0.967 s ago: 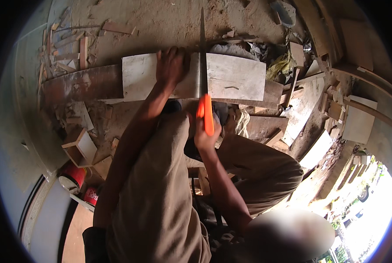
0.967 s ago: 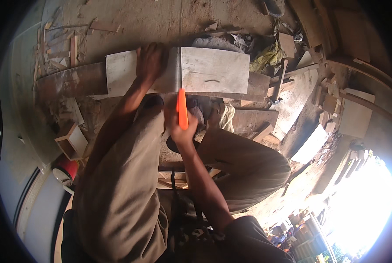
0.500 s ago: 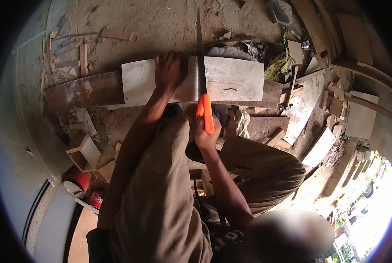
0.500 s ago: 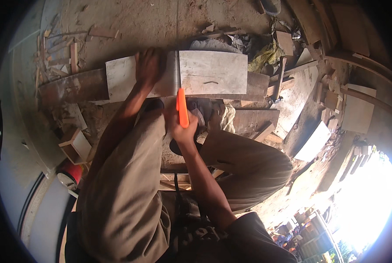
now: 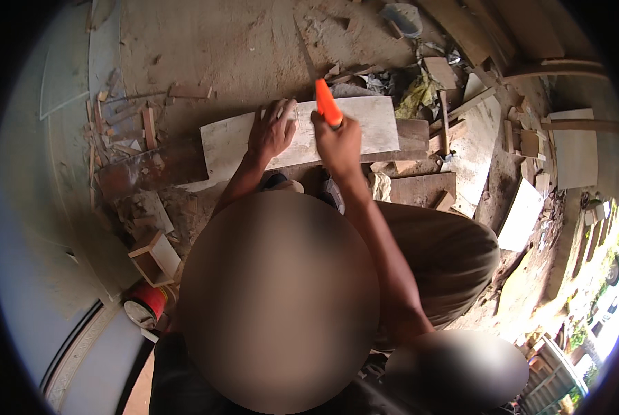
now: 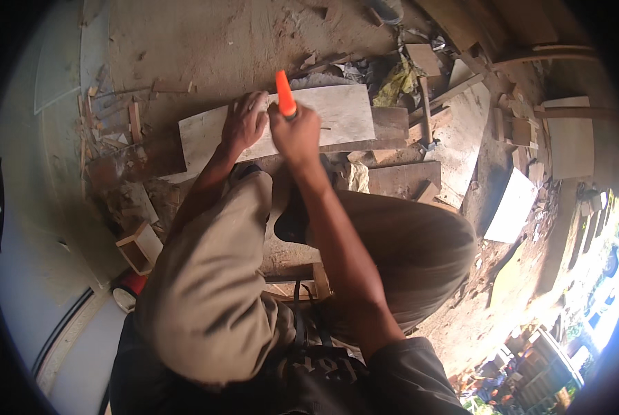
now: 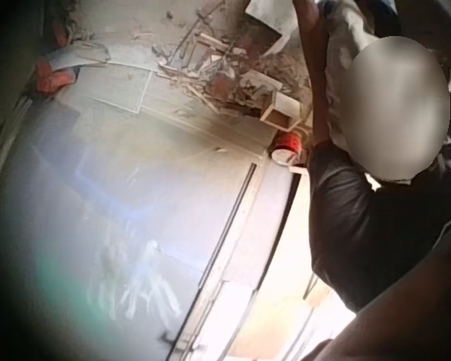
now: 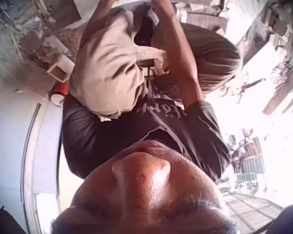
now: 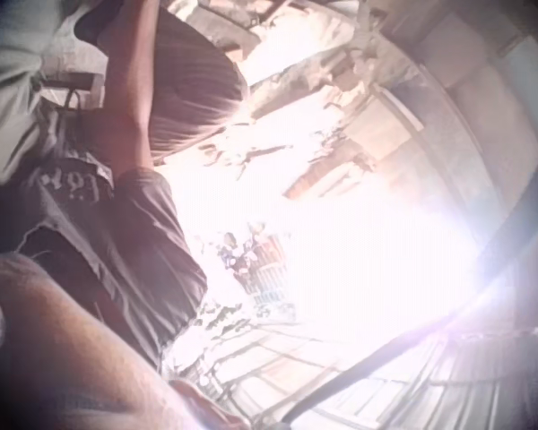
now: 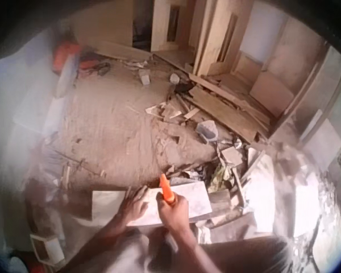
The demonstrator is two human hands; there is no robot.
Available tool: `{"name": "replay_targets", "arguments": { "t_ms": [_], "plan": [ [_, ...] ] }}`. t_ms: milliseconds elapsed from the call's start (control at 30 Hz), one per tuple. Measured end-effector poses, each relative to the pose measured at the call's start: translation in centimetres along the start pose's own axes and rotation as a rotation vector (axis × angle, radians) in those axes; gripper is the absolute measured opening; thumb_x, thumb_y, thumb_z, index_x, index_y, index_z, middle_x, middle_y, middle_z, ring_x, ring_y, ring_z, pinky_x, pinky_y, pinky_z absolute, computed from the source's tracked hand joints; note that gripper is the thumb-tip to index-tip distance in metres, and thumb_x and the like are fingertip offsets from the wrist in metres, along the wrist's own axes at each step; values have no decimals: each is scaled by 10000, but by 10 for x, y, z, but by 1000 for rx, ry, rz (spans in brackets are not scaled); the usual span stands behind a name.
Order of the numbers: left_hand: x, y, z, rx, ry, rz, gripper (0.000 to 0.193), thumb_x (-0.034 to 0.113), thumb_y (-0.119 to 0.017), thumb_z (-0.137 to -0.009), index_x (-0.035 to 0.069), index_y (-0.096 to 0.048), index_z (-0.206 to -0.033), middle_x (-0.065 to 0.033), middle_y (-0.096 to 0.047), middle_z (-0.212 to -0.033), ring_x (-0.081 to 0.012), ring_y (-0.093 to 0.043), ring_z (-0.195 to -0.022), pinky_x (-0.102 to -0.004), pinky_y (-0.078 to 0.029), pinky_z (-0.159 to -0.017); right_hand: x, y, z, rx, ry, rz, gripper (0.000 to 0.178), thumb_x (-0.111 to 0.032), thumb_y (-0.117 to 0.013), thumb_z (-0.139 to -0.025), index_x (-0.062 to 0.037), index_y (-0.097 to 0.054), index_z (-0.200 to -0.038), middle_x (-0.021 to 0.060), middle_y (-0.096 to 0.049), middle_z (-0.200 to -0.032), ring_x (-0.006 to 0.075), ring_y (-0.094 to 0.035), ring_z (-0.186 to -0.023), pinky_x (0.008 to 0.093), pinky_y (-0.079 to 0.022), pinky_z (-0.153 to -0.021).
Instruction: The person measures a white wooden plank with a hand saw, marks a cut line, and then saws the plank into two pieces. The person holds the plank steady with one hand while sawing with the other.
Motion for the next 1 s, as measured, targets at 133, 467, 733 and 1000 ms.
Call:
{"name": "replay_targets", "arguments": {
  "t_ms": [133, 467, 733, 1000],
  "plan": [
    [-12, 32, 20, -263, -219, -161, 678, 345, -566, -938, 141, -311, -1532, -124, -322, -1574, -290, -318, -1446, -550, -195, -1182, -59, 64, -8, -16, -3, 148, 357, -299, -699, -815, 55, -658, -807, 270, -633, -687, 411, -685, -734, 435, -509, -661],
    [2, 338, -27, -208, -302, -417, 212, 255, -750, -791, 54, -720, -851, -211, -709, -902, -384, -685, -864, -455, -536, -758, -57, 100, 80, 295, 202, 85, 462, -413, -705, -881, 14, -622, -727, 113, -587, -559, 202, -557, -509, 386, -460, -556],
    [125, 373, -27, -29, -85, -176, 200, 253, -715, -841, 77, -667, -923, -147, -715, -912, -334, -691, -868, -416, -535, -767, -14, 123, 112, 231, -11, -69, 454, -436, -710, -850, 7, -688, -751, 170, -636, -602, 316, -681, -613, 440, -503, -629],
    [64, 175, 139, -292, 109, -40, 402, 353, -759, -804, 82, -667, -1087, -209, -645, -1184, -378, -577, -1174, -443, -474, -981, 21, 73, 145, 71, 97, 265, 463, -415, -699, -855, 33, -653, -748, 232, -645, -663, 430, -673, -722, 481, -511, -633]
  ]
}}
Point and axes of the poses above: each hand's wrist, its own z-axis away from the middle knuckle, its own y-axis out of the back of the hand, x = y × z, the point moved 2 cm from there along -z, towards the middle knuckle
